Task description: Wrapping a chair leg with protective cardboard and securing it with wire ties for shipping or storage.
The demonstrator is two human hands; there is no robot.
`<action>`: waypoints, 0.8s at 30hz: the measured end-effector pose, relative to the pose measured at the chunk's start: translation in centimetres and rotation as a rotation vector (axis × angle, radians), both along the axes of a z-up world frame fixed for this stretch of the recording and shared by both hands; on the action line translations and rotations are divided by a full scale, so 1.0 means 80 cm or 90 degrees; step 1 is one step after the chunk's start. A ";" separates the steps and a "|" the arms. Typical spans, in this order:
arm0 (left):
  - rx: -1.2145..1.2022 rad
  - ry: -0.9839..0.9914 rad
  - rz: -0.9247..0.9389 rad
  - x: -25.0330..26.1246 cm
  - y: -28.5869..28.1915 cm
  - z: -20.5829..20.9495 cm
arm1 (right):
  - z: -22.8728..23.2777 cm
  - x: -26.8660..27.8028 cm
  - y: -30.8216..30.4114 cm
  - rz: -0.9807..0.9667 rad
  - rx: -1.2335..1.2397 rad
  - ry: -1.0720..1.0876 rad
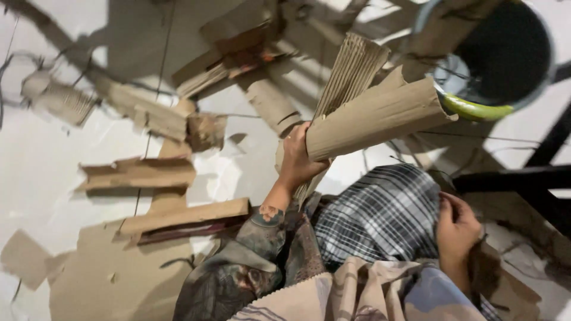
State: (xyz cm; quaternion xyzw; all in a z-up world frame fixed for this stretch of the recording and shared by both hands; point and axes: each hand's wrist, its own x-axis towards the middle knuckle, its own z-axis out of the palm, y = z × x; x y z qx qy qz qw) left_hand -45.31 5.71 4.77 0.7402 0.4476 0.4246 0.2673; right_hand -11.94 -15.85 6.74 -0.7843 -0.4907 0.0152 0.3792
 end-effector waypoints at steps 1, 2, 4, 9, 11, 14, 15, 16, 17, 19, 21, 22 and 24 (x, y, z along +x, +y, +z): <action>-0.005 -0.010 0.001 0.020 0.007 0.011 | -0.003 0.002 -0.002 0.006 0.006 0.062; -0.011 -0.020 0.002 0.041 0.013 0.022 | -0.006 0.005 -0.004 0.013 0.013 0.124; 0.039 -0.123 -0.050 0.080 0.024 0.053 | -0.016 0.010 -0.013 0.000 0.044 0.173; 0.166 -0.225 -0.191 0.198 0.040 0.073 | 0.014 0.012 -0.031 -0.031 0.054 0.189; 0.143 -0.241 -0.265 0.247 0.031 0.074 | 0.032 0.019 -0.041 -0.053 0.073 0.102; 0.107 -0.236 -0.328 0.306 0.004 0.073 | 0.071 0.042 -0.037 -0.071 0.146 0.023; 0.105 -0.238 -0.346 0.323 -0.007 0.069 | 0.064 0.056 -0.035 -0.089 0.147 0.021; 0.092 -0.236 -0.369 0.340 -0.017 0.065 | 0.056 0.070 -0.033 -0.070 0.175 0.064; 0.080 -0.233 -0.390 0.355 -0.026 0.062 | 0.048 0.084 -0.029 -0.049 0.205 0.107; 0.028 -0.254 -0.422 0.382 -0.043 0.053 | 0.056 0.096 -0.014 -0.073 0.195 0.025; -0.027 -0.272 -0.445 0.396 -0.062 0.053 | 0.057 0.105 0.007 -0.091 0.178 -0.053; -0.015 -0.277 -0.391 0.397 -0.072 0.059 | 0.054 0.109 0.020 -0.046 0.204 0.017; 0.002 -0.283 -0.338 0.401 -0.071 0.048 | 0.043 0.112 0.046 0.000 0.234 0.085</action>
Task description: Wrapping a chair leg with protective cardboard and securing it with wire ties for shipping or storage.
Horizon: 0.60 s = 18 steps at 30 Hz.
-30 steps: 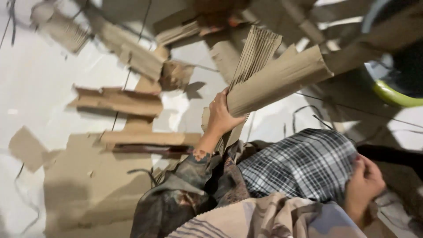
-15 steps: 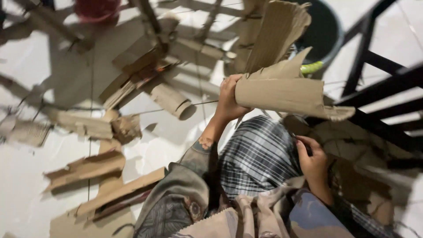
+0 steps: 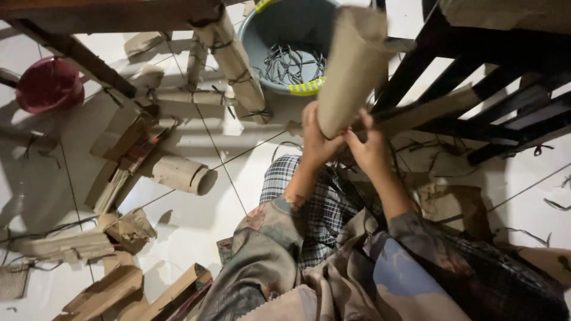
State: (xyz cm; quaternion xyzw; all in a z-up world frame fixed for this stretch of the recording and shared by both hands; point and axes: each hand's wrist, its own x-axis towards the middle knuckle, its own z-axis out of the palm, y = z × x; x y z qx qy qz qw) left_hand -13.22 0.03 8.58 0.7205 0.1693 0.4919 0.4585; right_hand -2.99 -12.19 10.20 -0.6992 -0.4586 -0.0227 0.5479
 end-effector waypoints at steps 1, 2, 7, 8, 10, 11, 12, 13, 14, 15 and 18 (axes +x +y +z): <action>0.064 -0.005 0.058 0.001 0.009 -0.017 | -0.008 -0.004 0.010 0.023 -0.008 0.045; 0.129 -0.011 0.116 0.003 0.018 -0.033 | -0.017 -0.007 0.021 0.046 -0.016 0.090; 0.110 -0.003 0.132 -0.011 0.013 -0.004 | -0.032 -0.015 0.031 -0.054 -0.013 0.091; 0.095 -0.016 0.119 -0.011 0.011 -0.006 | -0.037 -0.018 0.026 -0.069 0.017 0.102; 0.064 0.004 0.099 -0.002 0.012 -0.023 | -0.044 -0.006 0.013 -0.076 0.018 0.088; 0.033 0.023 0.084 0.000 0.008 -0.033 | -0.049 -0.002 0.003 -0.080 0.018 0.074; 0.027 0.027 0.080 0.004 0.007 -0.039 | -0.078 0.012 0.003 -0.084 0.012 0.078; -0.002 0.063 0.072 0.008 0.007 -0.045 | -0.107 0.024 0.002 -0.095 -0.033 -0.016; -0.030 0.098 0.064 0.011 0.006 -0.050 | -0.136 0.037 0.001 -0.104 -0.079 -0.109; -0.031 0.100 0.058 0.013 0.004 -0.042 | -0.132 0.038 0.002 -0.109 -0.081 -0.107; -0.079 0.161 0.049 0.012 -0.005 -0.015 | -0.145 0.050 0.005 -0.009 -0.353 -0.017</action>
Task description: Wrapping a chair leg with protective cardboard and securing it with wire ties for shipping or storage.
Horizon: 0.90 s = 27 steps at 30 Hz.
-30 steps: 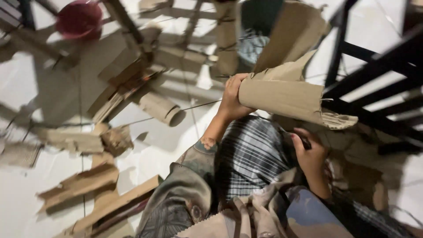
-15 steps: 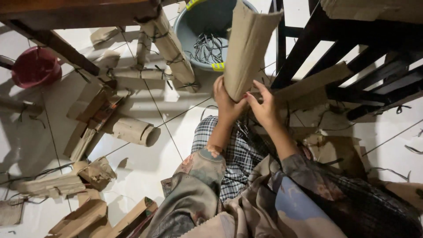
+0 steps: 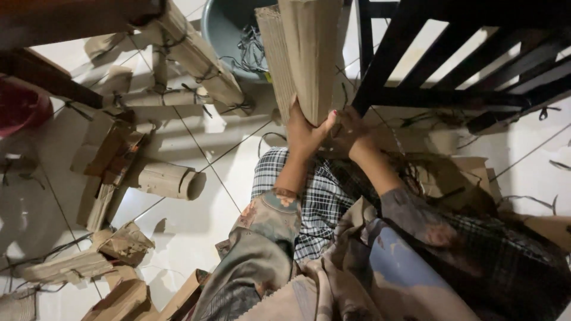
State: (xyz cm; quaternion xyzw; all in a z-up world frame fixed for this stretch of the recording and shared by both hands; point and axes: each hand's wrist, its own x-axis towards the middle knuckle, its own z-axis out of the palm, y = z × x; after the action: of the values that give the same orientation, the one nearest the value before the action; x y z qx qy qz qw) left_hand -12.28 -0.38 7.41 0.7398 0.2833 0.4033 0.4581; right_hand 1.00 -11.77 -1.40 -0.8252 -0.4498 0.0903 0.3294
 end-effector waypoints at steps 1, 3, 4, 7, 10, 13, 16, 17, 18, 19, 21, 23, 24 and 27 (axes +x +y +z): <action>-0.021 0.007 -0.010 0.000 -0.002 0.012 | -0.021 0.012 0.006 0.060 -0.138 -0.018; -0.042 0.015 -0.021 0.002 -0.003 0.019 | -0.010 0.006 0.013 0.118 -0.276 -0.035; -0.066 0.024 -0.025 0.004 -0.001 0.014 | 0.022 -0.012 0.015 -0.046 -0.170 0.184; -0.093 0.023 -0.045 0.001 0.002 0.011 | -0.056 0.010 -0.009 -0.092 -0.043 0.449; -0.104 0.023 -0.067 0.003 0.000 0.019 | -0.088 0.012 -0.008 0.047 -0.280 0.225; -0.116 0.036 -0.081 0.007 -0.004 0.027 | 0.011 0.001 -0.025 -0.003 -0.551 0.027; -0.135 0.048 -0.098 0.007 -0.004 0.029 | -0.147 0.072 -0.099 -0.250 -0.546 0.202; -0.144 0.054 -0.111 0.007 -0.003 0.027 | -0.224 0.101 -0.149 -0.427 -0.498 0.286; -0.144 0.053 -0.112 0.008 -0.004 0.021 | -0.164 0.093 -0.158 -0.428 -0.497 0.285; -0.114 0.018 -0.125 0.009 -0.004 0.014 | -0.103 0.085 -0.166 -0.382 -0.506 0.191; -0.086 -0.016 -0.140 0.013 -0.003 -0.002 | -0.006 0.065 -0.169 -0.338 -0.515 0.099; -0.042 -0.098 -0.201 0.022 0.000 -0.020 | 0.069 0.043 -0.157 -0.297 -0.379 0.091; -0.043 -0.100 -0.205 0.032 -0.001 -0.034 | 0.084 0.029 -0.148 -0.301 -0.379 0.090; -0.005 -0.162 -0.274 0.046 -0.012 -0.064 | 0.124 -0.013 -0.117 -0.223 0.056 0.149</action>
State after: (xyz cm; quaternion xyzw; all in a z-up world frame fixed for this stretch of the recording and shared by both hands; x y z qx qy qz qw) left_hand -8.60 -1.35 2.28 0.7245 0.0609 0.3854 0.5681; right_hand -0.05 -21.10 8.55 -0.8596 -0.2619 0.1071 0.4254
